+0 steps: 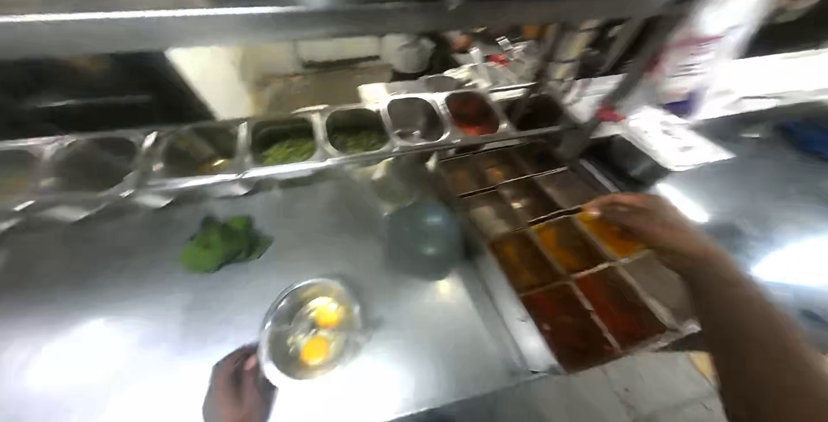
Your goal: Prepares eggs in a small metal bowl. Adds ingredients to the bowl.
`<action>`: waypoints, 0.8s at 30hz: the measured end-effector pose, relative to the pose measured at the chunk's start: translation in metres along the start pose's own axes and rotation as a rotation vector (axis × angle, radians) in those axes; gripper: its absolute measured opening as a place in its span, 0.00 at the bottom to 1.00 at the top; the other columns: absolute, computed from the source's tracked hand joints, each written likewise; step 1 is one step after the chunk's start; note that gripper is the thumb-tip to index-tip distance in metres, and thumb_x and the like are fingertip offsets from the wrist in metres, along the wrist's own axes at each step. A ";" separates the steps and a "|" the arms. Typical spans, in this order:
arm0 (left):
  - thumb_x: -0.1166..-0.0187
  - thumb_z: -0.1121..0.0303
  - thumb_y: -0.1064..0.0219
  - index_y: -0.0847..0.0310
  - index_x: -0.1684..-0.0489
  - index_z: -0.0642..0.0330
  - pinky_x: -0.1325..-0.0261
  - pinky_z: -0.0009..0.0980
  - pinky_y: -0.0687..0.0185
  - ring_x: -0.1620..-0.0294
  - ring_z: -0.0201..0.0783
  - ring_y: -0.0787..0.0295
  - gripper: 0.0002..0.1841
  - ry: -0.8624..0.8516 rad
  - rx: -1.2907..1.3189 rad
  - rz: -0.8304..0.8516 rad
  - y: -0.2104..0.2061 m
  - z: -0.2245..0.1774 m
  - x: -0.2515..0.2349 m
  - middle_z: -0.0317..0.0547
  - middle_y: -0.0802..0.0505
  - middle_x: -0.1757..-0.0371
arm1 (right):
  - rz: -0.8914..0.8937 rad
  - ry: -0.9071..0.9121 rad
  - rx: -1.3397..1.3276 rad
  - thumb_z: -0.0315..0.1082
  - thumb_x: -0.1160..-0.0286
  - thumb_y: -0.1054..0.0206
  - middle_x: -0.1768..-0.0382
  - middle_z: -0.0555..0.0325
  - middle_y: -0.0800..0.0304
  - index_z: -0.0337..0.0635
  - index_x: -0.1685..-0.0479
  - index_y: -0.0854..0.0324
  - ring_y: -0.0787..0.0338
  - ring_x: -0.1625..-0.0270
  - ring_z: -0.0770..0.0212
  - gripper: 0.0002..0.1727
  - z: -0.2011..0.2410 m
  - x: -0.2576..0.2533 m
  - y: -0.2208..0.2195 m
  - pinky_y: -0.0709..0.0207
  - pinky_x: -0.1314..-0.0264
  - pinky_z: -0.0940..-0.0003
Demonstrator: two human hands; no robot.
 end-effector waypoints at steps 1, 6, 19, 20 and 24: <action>0.13 0.59 0.45 0.17 0.42 0.72 0.48 0.45 0.11 0.56 0.45 0.09 0.21 0.020 -0.017 -0.037 0.001 0.000 -0.001 0.60 0.09 0.49 | 0.019 0.036 -0.107 0.26 0.22 0.30 0.70 0.56 0.10 0.40 0.53 0.11 0.21 0.78 0.66 0.05 0.032 0.015 -0.026 0.26 0.76 0.70; 0.14 0.51 0.47 0.13 0.47 0.63 0.57 0.29 0.12 0.64 0.29 0.13 0.24 -0.039 0.003 -0.128 0.004 0.014 -0.003 0.45 0.08 0.55 | 0.315 0.558 -0.180 0.30 0.28 0.25 0.62 0.65 0.04 0.46 0.57 0.07 0.08 0.64 0.69 0.05 0.168 0.101 -0.217 0.10 0.59 0.67; 0.12 0.49 0.48 0.14 0.45 0.64 0.61 0.24 0.12 0.66 0.26 0.13 0.26 -0.025 0.163 -0.148 0.006 0.022 -0.001 0.44 0.09 0.55 | 0.657 0.601 0.453 0.40 0.17 0.38 0.36 0.57 0.10 0.54 0.40 0.09 0.16 0.30 0.49 0.16 0.210 0.159 -0.414 0.23 0.30 0.46; 0.12 0.50 0.48 0.14 0.45 0.64 0.62 0.24 0.12 0.66 0.26 0.13 0.26 -0.032 0.174 -0.141 0.007 0.021 0.001 0.44 0.08 0.54 | 0.769 0.515 0.507 0.40 0.16 0.40 0.23 0.59 0.18 0.57 0.34 0.11 0.23 0.22 0.49 0.18 0.202 0.161 -0.423 0.29 0.23 0.46; 0.11 0.53 0.48 0.16 0.43 0.69 0.58 0.30 0.11 0.63 0.31 0.11 0.26 -0.039 0.204 -0.102 0.009 0.015 0.004 0.52 0.08 0.52 | 0.573 0.486 0.253 0.46 0.19 0.33 0.29 0.59 0.14 0.58 0.34 0.11 0.16 0.29 0.54 0.18 0.223 0.124 -0.391 0.24 0.26 0.49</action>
Point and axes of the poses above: each hand's wrist, its own x-axis away from the middle knuckle, its own y-axis out of the back of the hand, z = x × y, the point moved 9 cm from there along -x, towards the middle knuckle
